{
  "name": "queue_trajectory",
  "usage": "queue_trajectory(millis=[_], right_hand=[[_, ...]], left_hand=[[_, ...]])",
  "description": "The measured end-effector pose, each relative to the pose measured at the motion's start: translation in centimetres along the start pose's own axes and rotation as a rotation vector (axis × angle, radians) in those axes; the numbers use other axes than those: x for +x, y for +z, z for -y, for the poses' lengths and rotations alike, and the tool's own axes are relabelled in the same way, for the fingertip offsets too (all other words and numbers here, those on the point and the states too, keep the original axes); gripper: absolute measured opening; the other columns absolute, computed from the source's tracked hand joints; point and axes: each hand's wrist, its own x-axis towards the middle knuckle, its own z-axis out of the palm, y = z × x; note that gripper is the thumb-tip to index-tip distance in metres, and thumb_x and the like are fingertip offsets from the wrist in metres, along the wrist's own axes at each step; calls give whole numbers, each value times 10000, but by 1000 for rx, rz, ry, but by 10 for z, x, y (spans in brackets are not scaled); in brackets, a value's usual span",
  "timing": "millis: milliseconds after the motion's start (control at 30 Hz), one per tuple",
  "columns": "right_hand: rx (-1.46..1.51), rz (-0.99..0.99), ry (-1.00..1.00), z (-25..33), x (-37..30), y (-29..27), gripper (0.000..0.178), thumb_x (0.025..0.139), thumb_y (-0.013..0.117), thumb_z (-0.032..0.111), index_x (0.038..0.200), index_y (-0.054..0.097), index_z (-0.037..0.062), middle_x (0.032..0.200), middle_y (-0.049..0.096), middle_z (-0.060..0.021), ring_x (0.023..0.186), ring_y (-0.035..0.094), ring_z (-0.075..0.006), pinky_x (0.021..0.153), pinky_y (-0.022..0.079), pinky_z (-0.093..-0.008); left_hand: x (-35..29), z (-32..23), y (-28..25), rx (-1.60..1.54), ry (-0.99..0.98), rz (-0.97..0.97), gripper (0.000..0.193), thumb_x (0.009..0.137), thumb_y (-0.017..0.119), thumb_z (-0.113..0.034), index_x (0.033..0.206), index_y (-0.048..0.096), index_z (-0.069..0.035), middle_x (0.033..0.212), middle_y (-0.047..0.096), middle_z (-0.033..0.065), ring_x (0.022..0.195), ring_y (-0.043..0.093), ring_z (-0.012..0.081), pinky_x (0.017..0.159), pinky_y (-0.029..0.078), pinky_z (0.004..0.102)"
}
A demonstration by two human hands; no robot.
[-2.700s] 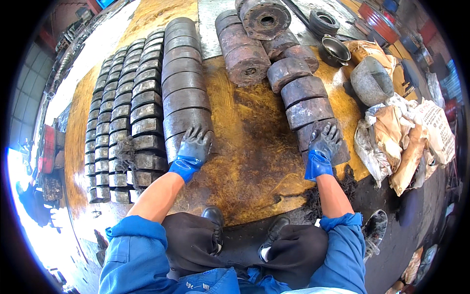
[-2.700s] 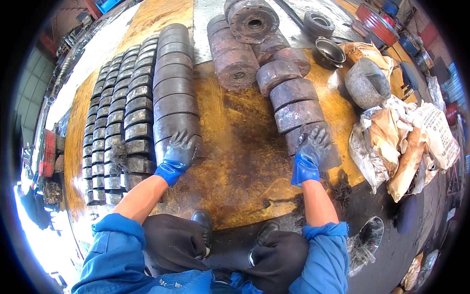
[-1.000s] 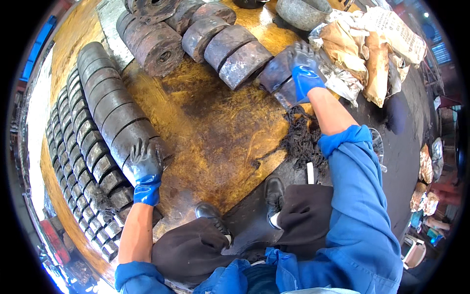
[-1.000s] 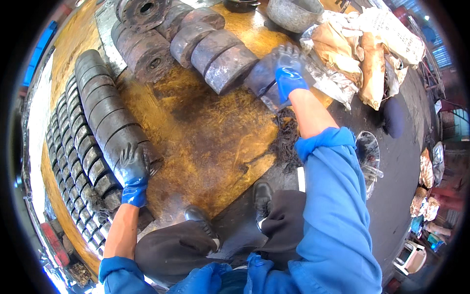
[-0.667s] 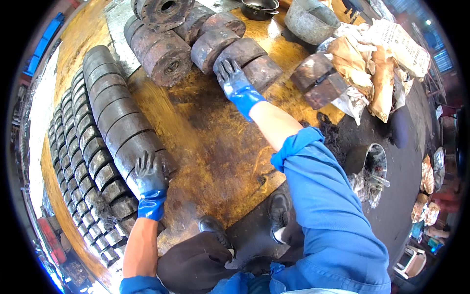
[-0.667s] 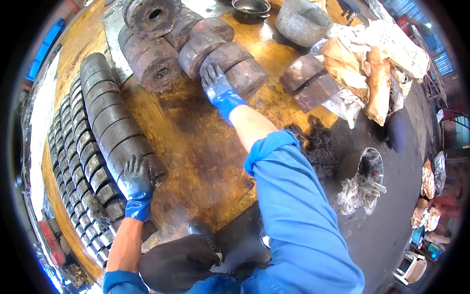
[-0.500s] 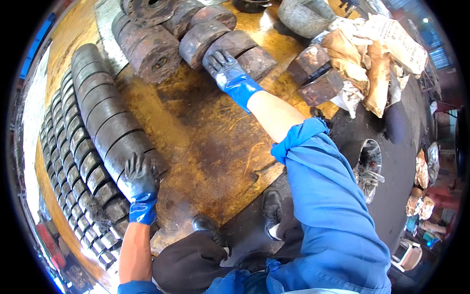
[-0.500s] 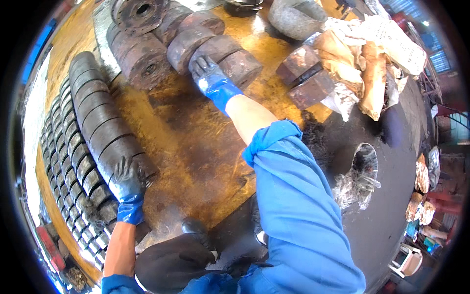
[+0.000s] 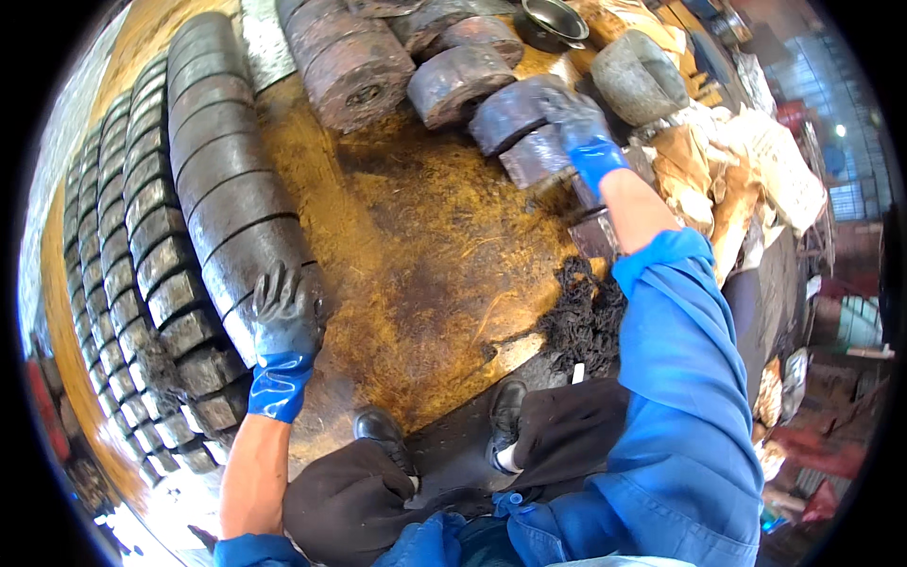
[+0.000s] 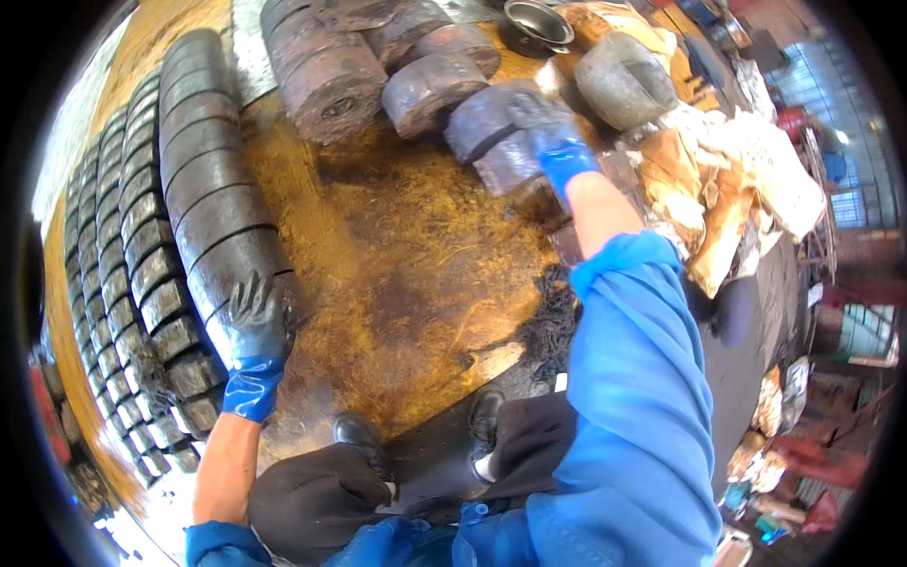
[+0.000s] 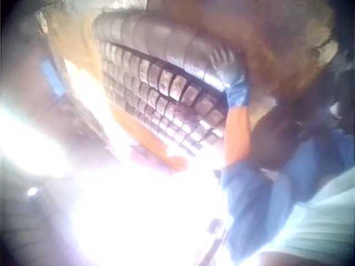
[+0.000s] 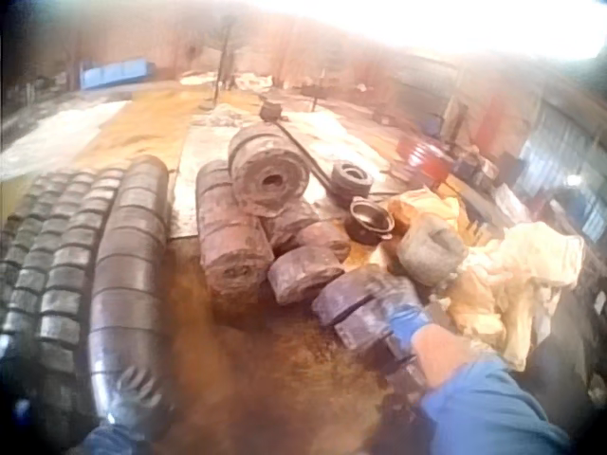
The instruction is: The person sits on the floor and cleans dark, greasy metal parts, including cylindrical segments and a flanged disc. They use a wire brush to scrub the surfaces and a rag to wipe away residue, stacking the cleaned parts on a yellow mat.
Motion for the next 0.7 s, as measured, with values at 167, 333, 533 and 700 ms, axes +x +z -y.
queue_trajectory(millis=[167,333,533,700], right_hand=[[-37,208,379,-102,-43,9,502,1020,533,403,1440,595,136,1492,596,-127,1424,522,-310,1150,426,-486],[156,-235,299,-86,-105,36,593,1037,487,478,1491,553,103,1530,564,-160,1400,542,-324,1174,402,-506],[188,-275,403,-35,-177,98,570,1033,494,450,1421,612,49,1470,607,-176,1395,534,-356,1176,404,-491],[370,-140,593,-69,-181,174,499,1041,482,437,1341,670,85,1334,674,-206,1267,613,-388,1102,459,-492]], left_hand=[[3,1,4,32,29,-13,418,921,703,-236,1263,675,2,1444,595,218,1439,475,431,1213,337,585],[-2,-1,5,51,35,-28,423,923,701,-224,1284,662,-7,1457,583,212,1439,475,425,1207,335,600],[-1,-1,-5,83,24,49,449,899,716,-204,1305,656,-23,1502,560,193,1459,457,418,1215,322,604],[3,-4,2,105,49,43,421,888,717,-200,1270,681,-25,1441,607,201,1428,486,430,1207,336,594]])
